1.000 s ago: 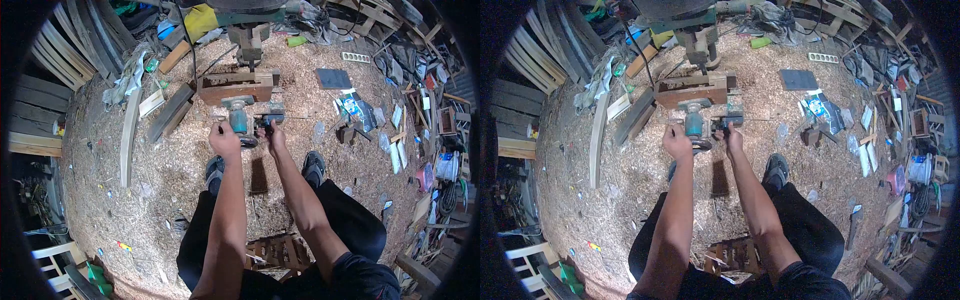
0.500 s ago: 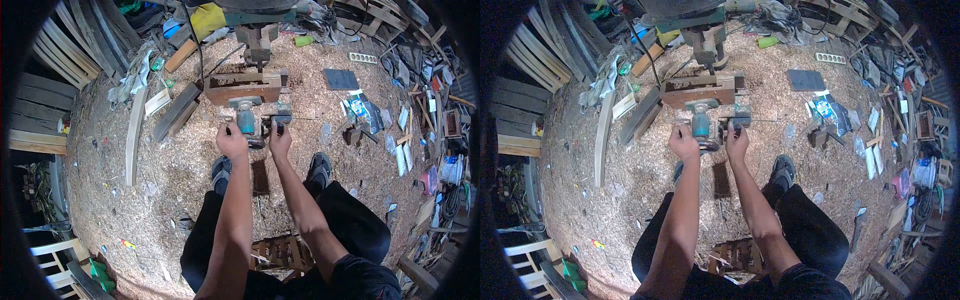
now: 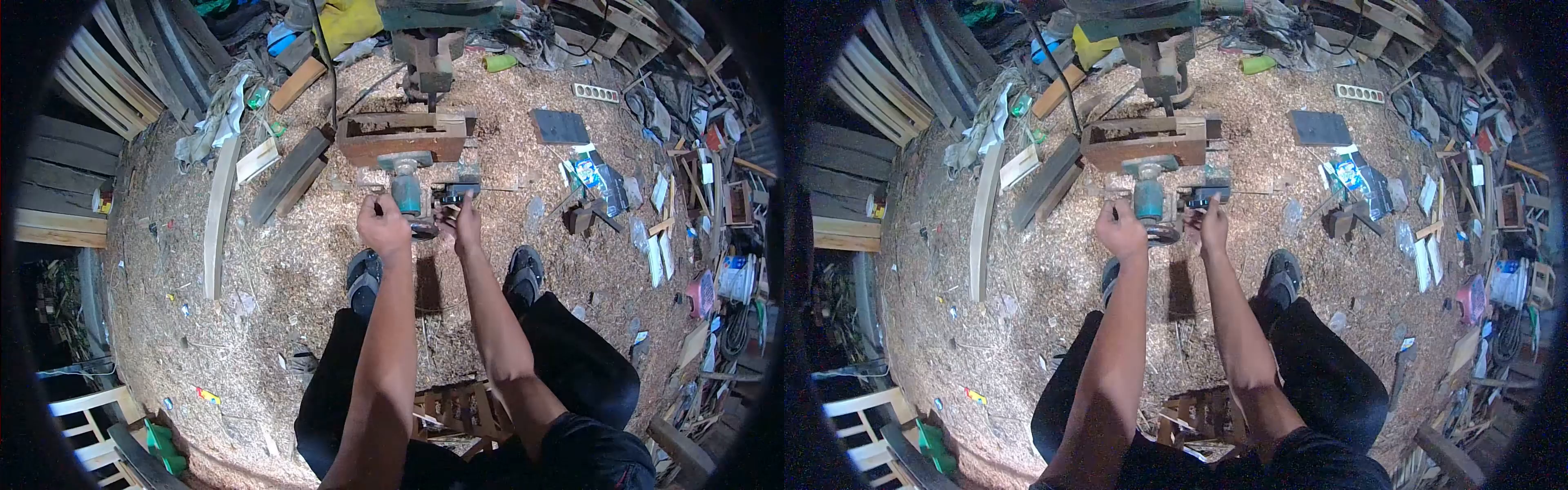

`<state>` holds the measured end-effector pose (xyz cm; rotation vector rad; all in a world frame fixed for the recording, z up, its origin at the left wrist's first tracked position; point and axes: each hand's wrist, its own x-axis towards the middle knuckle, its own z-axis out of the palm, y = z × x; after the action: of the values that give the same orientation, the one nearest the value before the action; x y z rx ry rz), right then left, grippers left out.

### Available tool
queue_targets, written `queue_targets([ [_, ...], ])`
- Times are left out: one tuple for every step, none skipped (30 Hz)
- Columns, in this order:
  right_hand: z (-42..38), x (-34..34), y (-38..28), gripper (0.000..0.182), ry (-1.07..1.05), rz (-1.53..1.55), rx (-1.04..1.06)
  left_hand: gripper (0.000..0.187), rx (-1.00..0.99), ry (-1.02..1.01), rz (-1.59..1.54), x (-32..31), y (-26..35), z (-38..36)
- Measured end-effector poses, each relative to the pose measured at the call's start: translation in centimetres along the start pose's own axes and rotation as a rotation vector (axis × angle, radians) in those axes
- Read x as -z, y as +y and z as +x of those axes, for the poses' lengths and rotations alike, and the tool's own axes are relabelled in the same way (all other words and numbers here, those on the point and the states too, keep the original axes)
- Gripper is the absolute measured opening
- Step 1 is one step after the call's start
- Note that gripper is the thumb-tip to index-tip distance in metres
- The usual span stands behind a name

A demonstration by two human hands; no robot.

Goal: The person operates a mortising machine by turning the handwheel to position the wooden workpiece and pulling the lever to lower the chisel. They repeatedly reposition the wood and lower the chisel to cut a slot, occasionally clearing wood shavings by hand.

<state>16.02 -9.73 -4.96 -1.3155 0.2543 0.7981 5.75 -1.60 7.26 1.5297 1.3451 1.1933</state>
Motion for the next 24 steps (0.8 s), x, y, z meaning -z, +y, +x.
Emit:
queue_targets([
  [0.5,0.8,1.0,0.057,-0.018,-0.194,0.147,0.028,0.003,0.007,-0.002,0.0,0.1,-0.1],
  [0.9,0.1,2.9,0.051,0.126,-0.194,0.439,0.027,0.005,0.012,-0.004,-0.1,0.1,-0.2],
  [0.8,0.0,2.8,0.049,0.145,-0.277,0.521,0.027,0.0,0.01,0.009,0.0,0.0,-0.2],
  [0.9,-0.1,2.6,0.047,0.162,-0.359,0.605,0.027,-0.008,0.01,0.021,-0.1,-0.2,0.0],
  [0.8,-0.1,2.6,0.044,0.181,-0.441,0.684,0.027,-0.013,0.007,0.038,-0.1,-0.5,0.0],
  [0.7,-0.6,2.6,0.041,0.212,-0.451,0.696,0.027,-0.001,0.009,0.055,0.1,-0.6,0.0],
  [0.7,-0.8,2.1,0.043,0.132,-0.189,0.407,0.027,0.01,0.01,0.071,0.0,-0.7,0.1],
  [0.9,-0.5,1.4,0.045,0.052,0.067,0.121,0.027,0.024,0.011,0.083,-0.1,-0.7,0.0],
  [0.8,-0.1,0.8,0.048,-0.028,0.32,-0.165,0.027,0.021,0.013,0.078,0.0,-0.6,-0.4],
  [0.7,0.0,0.4,0.05,-0.031,0.297,-0.182,0.027,0.01,0.017,0.068,-0.1,-0.4,-0.4],
  [0.7,-0.3,-0.1,0.052,-0.039,0.273,-0.198,0.027,-0.002,0.026,0.057,-0.1,-0.2,-0.2],
  [0.7,-0.2,-0.2,0.055,-0.045,0.245,-0.219,0.027,0.029,0.005,0.021,-0.1,-0.5,-0.1],
  [-0.6,-0.7,-1.4,0.058,-0.051,0.217,-0.241,0.027,0.024,0.009,0.033,-0.2,-0.6,-0.3],
  [-2.5,-1.2,-2.1,0.056,0.013,0.156,-0.109,0.027,0.016,0.013,0.045,-0.1,-0.7,-0.3],
  [-1.8,-1.1,-1.0,0.053,0.075,-0.069,0.064,0.027,0.006,0.021,0.057,-0.2,-0.8,-0.1],
  [-0.2,-0.8,1.1,0.051,0.137,-0.293,0.237,0.027,-0.002,0.018,0.059,-0.4,-1.1,0.1],
  [0.5,-0.6,2.6,0.048,0.199,-0.517,0.405,0.027,-0.008,0.012,0.067,-0.4,-1.7,0.1],
  [-1.1,-1.0,1.5,0.042,0.233,-0.414,0.498,0.027,-0.014,0.004,0.077,-0.3,-1.7,0.2],
  [-0.6,-0.9,2.2,0.043,0.22,-0.358,0.509,0.027,-0.007,0.002,0.058,-0.2,-1.8,0.2],
  [0.0,-0.9,2.7,0.044,0.211,-0.301,0.518,0.027,0.001,-0.005,0.04,-0.2,-1.8,0.1],
  [0.8,-0.6,3.3,0.045,0.206,-0.243,0.528,0.027,0.008,-0.014,0.021,-0.2,-1.5,0.1],
  [1.5,0.5,3.1,0.048,0.117,-0.228,0.315,0.027,0.018,-0.022,0.022,-0.1,-1.4,0.1],
  [2.3,1.0,3.1,0.049,-0.007,0.035,0.062,0.028,0.032,-0.028,0.02,0.0,-1.2,0.1],
  [3.1,1.5,3.0,0.051,-0.131,0.297,-0.187,0.028,0.045,-0.031,0.013,0.0,-1.1,-0.1],
])
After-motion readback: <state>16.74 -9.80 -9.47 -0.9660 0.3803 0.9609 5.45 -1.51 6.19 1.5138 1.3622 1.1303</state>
